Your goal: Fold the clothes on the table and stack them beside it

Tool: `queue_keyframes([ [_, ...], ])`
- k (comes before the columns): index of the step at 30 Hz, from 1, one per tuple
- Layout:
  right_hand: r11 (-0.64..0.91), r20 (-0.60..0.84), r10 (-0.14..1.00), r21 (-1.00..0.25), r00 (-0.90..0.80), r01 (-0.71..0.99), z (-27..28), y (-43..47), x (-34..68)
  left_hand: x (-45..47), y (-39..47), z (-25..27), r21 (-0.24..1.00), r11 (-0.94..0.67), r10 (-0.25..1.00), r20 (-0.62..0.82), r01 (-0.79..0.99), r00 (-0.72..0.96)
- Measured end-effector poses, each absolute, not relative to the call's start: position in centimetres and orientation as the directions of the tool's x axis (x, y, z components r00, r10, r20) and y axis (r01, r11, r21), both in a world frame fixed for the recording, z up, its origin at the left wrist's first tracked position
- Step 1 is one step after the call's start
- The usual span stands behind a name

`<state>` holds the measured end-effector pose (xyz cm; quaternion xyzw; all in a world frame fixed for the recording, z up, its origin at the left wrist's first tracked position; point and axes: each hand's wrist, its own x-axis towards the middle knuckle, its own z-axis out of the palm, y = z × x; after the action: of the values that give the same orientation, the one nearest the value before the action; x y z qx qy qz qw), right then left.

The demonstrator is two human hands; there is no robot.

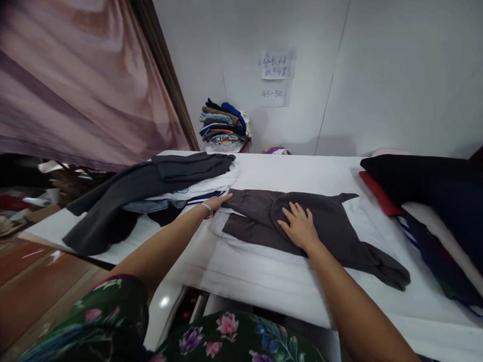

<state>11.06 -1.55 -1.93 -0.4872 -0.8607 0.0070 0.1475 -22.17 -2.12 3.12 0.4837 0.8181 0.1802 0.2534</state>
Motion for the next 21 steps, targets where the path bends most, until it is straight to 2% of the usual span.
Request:
queue_keyframes([
  [7, 0.517, 0.232, 0.849, -0.183, -0.475, 0.836, -2.0, -1.5, 11.0, -21.6, -2.5, 3.7, 0.715, 0.489, 0.872, -0.386, 0.501, -0.300],
  [10, 0.517, 0.231, 0.850, -0.192, -0.473, 0.834, -2.0, -1.4, 11.0, -21.6, -2.5, 4.0, 0.811, 0.524, 0.851, -0.493, 0.258, -0.180],
  [12, 0.519, 0.228, 0.849, -0.194, -0.476, 0.833, -2.0, -1.4, 10.9, -21.4, -2.4, 5.0, 0.837, 0.528, 0.849, -0.514, 0.142, -0.126],
  [16, 0.522, 0.210, 0.849, -0.186, -0.485, 0.833, -1.7, -1.5, 10.8, -19.6, -1.6, 9.0, 0.895, 0.413, 0.910, -0.399, 0.171, -0.108],
  [21, 0.511, 0.197, 0.857, -0.210, -0.476, 0.833, -1.4, -1.6, 10.7, -13.4, -0.4, 14.5, 0.949, 0.164, 0.987, -0.159, 0.271, -0.040],
])
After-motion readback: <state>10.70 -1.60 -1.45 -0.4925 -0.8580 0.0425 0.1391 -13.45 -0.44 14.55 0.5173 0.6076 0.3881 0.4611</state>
